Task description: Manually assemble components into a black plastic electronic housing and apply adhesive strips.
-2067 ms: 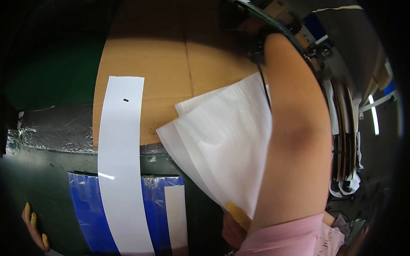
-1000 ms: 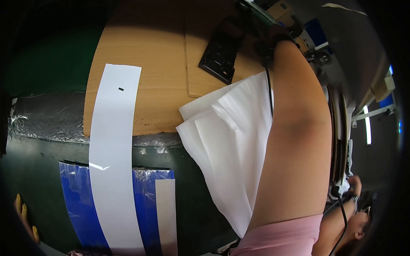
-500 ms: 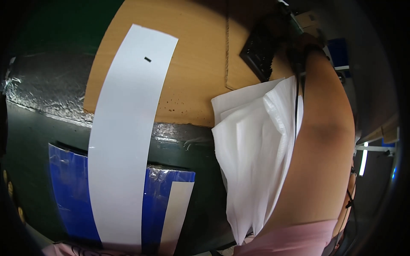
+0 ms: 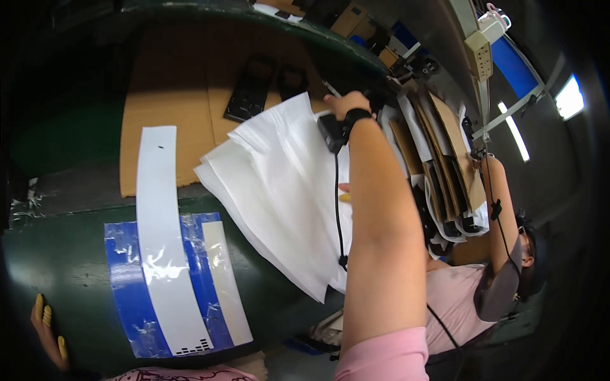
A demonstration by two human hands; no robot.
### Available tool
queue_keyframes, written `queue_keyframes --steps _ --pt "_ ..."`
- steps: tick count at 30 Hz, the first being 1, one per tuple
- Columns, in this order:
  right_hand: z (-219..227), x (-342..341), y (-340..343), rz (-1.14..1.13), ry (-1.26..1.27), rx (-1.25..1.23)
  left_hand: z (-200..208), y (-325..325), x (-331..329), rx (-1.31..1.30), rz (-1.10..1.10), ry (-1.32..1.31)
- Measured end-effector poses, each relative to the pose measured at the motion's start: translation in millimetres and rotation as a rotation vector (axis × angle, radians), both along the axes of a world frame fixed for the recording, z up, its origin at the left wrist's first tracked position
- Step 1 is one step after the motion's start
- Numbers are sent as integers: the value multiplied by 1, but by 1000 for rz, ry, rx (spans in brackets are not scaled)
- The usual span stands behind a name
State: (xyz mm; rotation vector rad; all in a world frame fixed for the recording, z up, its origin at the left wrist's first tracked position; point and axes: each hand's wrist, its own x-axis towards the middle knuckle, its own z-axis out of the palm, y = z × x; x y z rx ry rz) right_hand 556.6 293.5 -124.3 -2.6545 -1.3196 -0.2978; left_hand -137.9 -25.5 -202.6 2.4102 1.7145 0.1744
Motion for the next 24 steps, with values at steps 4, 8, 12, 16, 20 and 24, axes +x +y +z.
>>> queue_keyframes --steps 4,8,12,16,20,24 --pt "-6 -48 -14 -13 239 -204 27 -2 6 -170 13 -47" --pt "-21 -46 10 69 203 -297 32 0 10 -94 -28 -45" --pt "-30 -19 27 52 208 -167 31 2 5 6 -103 -65" --pt "-2 -38 -10 68 970 345 36 3 11 9 -56 -175" --pt "19 -19 -30 145 353 346 76 51 50 506 -203 -576" --pt "52 -97 -87 361 154 366 94 146 179 -103 -389 -1368"
